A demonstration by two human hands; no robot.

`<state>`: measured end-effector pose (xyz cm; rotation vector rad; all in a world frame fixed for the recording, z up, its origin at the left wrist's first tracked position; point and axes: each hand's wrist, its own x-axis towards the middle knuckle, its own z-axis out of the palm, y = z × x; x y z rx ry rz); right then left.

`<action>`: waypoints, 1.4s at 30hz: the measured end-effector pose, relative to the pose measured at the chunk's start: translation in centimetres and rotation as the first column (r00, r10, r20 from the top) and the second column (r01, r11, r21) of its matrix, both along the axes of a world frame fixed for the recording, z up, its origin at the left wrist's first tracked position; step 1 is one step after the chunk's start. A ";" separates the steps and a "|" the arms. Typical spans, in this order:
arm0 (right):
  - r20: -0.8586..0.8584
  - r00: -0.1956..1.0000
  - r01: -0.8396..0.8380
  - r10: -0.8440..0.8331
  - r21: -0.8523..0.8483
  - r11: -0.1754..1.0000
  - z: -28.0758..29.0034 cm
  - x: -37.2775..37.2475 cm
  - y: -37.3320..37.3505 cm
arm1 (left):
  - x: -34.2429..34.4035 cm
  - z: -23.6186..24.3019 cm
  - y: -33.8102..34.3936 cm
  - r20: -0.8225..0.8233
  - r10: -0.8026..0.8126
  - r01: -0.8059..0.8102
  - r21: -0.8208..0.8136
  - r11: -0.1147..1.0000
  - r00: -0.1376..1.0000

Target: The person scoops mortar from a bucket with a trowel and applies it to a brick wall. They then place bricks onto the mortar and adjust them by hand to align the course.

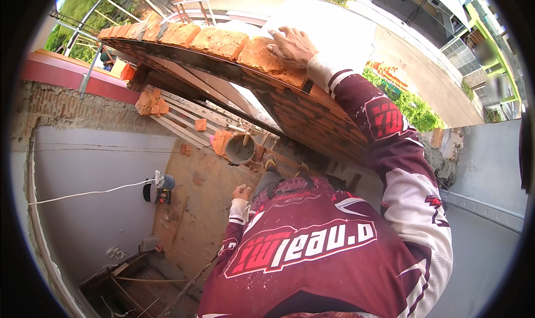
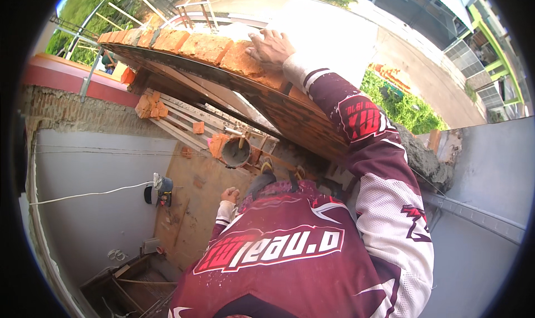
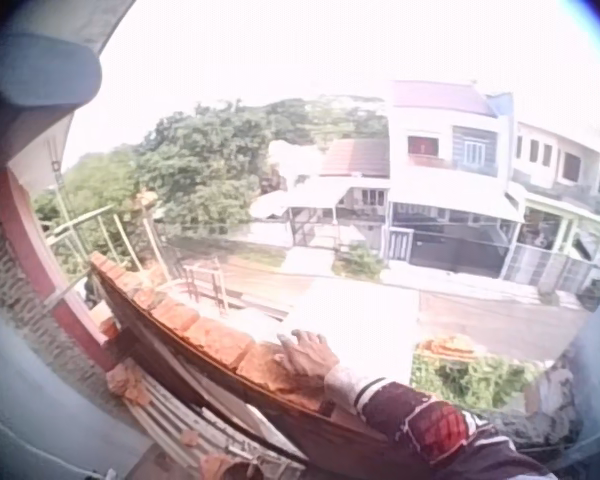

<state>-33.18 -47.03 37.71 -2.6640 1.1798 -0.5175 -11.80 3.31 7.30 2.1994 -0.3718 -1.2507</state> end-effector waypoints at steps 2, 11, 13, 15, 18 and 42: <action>-0.036 0.999 0.003 0.002 0.147 0.989 0.7 -0.2 -0.2 | 0.6 -1.6 4.9 0.017 0.096 -0.097 0.056 0.994 0.995; -0.109 0.991 -0.051 0.082 0.260 0.964 1.2 -0.6 1.2 | 0.2 -4.8 14.3 0.065 -0.279 0.238 0.357 0.903 0.958; -0.118 0.989 -0.055 0.090 0.271 0.961 1.5 -0.7 1.0 | -0.4 -4.5 14.3 0.059 -0.297 0.257 0.359 0.897 0.953; -0.094 0.989 -0.081 0.111 0.275 0.958 1.8 -0.8 1.0 | -0.9 -4.4 13.9 0.051 -0.305 0.268 0.353 0.896 0.951; -0.080 0.989 -0.097 0.122 0.259 0.961 1.9 -0.9 1.1 | -1.4 -4.6 13.1 0.046 -0.310 0.277 0.341 0.899 0.950; -0.015 0.998 -0.007 0.055 0.929 0.371 -26.2 -9.6 29.4 | 3.7 6.4 -3.8 -0.221 -0.402 0.455 0.310 0.835 0.889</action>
